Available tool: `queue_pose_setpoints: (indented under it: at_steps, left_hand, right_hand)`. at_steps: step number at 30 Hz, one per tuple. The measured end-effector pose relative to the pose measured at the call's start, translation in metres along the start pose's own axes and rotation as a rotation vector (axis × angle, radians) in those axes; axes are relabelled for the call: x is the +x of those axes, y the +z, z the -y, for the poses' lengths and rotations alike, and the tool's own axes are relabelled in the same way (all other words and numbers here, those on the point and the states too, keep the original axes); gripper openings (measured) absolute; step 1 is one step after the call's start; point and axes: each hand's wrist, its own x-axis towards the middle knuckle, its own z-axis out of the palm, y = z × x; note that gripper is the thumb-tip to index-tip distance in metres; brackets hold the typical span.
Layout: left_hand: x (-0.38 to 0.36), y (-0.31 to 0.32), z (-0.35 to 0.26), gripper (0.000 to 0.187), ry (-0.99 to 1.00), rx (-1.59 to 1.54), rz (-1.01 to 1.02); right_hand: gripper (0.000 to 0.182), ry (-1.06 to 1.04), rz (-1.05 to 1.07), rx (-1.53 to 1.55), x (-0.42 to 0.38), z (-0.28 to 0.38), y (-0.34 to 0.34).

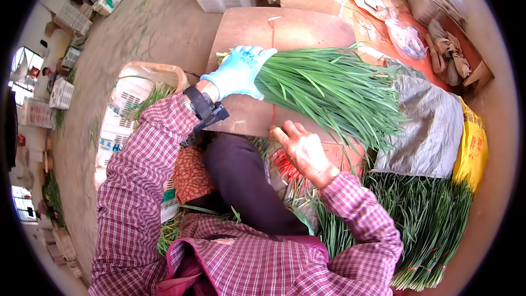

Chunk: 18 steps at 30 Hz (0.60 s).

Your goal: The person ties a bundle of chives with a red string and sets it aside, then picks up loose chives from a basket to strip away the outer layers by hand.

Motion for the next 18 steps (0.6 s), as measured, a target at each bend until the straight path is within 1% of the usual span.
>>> queue_pose_setpoints:
  at_steps: [2,3,6,7,10,11,14,18]
  left_hand:
    - [0.005,0.003,0.005,0.098,-0.019,-0.019,-0.005]
    - [-0.005,0.004,-0.007,0.098,-0.010,-0.027,0.011]
    - [-0.002,0.002,-0.001,0.097,-0.002,-0.018,-0.033]
    - [-0.002,0.003,-0.002,0.096,0.007,-0.025,-0.050]
    - [-0.002,0.004,-0.002,0.096,0.003,-0.039,-0.058]
    - [-0.002,0.003,-0.003,0.096,-0.007,-0.050,-0.052]
    - [-0.002,0.000,-0.002,0.096,0.000,-0.060,-0.025]
    - [-0.005,-0.001,-0.002,0.095,0.021,-0.007,-0.016]
  right_hand:
    - [0.027,0.042,-0.152,0.000,0.007,-0.006,0.022]
    - [0.027,0.057,-0.146,0.010,-0.004,0.004,0.027]
    - [0.020,0.037,-0.274,0.054,0.012,0.003,0.034]
    - [0.020,0.033,-0.272,0.049,0.014,0.003,0.028]
    - [0.019,0.021,-0.420,0.056,0.029,0.004,0.009]
    - [0.019,0.022,-0.422,0.052,0.035,0.003,0.002]
    - [0.018,-0.022,-0.524,-0.094,0.057,0.006,-0.023]
    - [0.010,-0.006,-0.574,-0.218,0.089,-0.012,-0.050]
